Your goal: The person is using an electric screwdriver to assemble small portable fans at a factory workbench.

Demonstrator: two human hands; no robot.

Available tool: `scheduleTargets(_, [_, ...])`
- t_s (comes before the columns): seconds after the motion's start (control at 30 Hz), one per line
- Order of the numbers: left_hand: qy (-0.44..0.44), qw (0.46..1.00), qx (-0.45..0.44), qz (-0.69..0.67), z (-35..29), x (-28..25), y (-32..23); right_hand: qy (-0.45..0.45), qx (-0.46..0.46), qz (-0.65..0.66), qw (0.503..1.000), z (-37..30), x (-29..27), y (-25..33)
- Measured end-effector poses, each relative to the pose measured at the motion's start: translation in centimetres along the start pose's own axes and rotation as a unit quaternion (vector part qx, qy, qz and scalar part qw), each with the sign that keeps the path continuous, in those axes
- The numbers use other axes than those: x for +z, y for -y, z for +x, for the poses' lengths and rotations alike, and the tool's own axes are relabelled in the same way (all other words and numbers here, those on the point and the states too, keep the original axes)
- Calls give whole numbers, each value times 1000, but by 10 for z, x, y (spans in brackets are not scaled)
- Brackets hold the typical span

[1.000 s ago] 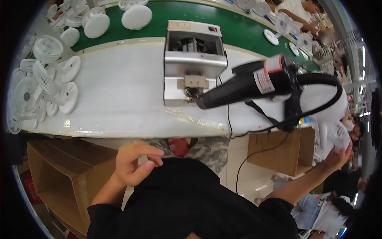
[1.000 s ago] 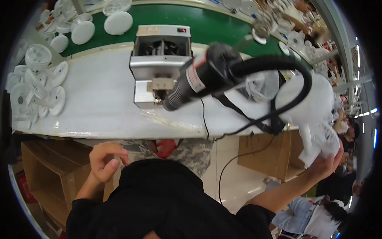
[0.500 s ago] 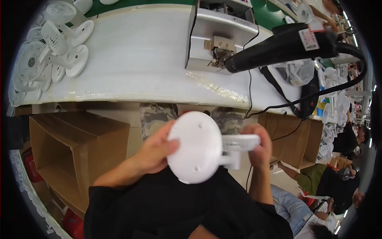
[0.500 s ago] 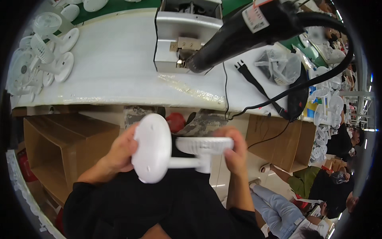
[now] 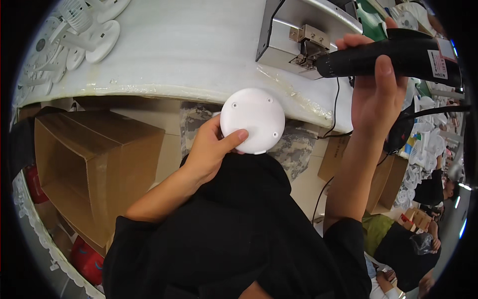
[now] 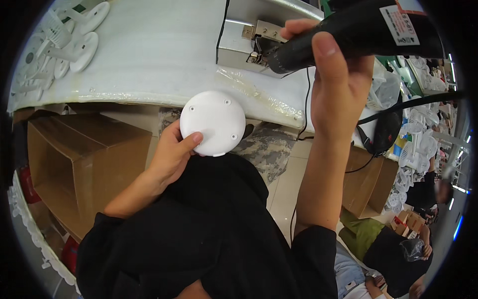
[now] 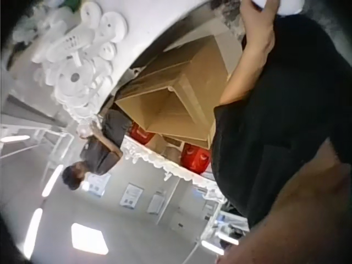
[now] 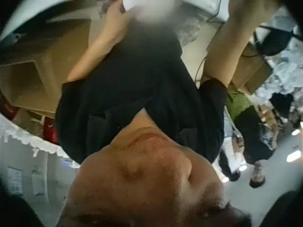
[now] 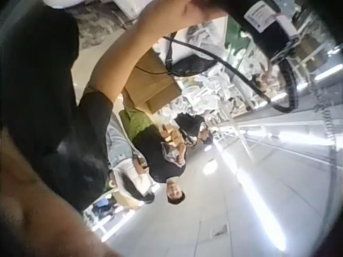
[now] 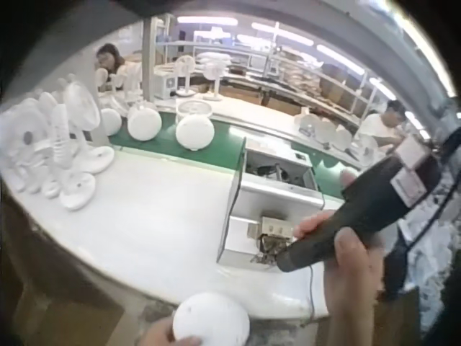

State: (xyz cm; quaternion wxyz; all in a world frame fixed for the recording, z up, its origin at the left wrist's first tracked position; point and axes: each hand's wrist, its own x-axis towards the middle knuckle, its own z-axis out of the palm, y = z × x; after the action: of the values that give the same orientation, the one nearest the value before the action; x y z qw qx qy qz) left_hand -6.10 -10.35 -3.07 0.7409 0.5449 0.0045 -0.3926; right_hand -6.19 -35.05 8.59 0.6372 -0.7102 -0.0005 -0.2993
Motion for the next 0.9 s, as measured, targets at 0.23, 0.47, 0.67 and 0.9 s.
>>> scheduleTargets(0.23, [-1, 998, -21, -53, 2, 1, 1, 32, -123, 14, 992, 15, -26, 45])
scheduleTargets(0.47, [-18, 996, -36, -75, 11, 5, -8, 8, -46, 149, 988, 22, -12, 49])
scheduleTargets(0.67, [-12, 999, -16, -29, 17, 0, -6, 49, -86, 169, 981, 31, -3, 36])
scheduleTargets(0.9, [-22, 999, -19, -33, 18, 1, -7, 84, -104, 94, 987, 40, 4, 33])
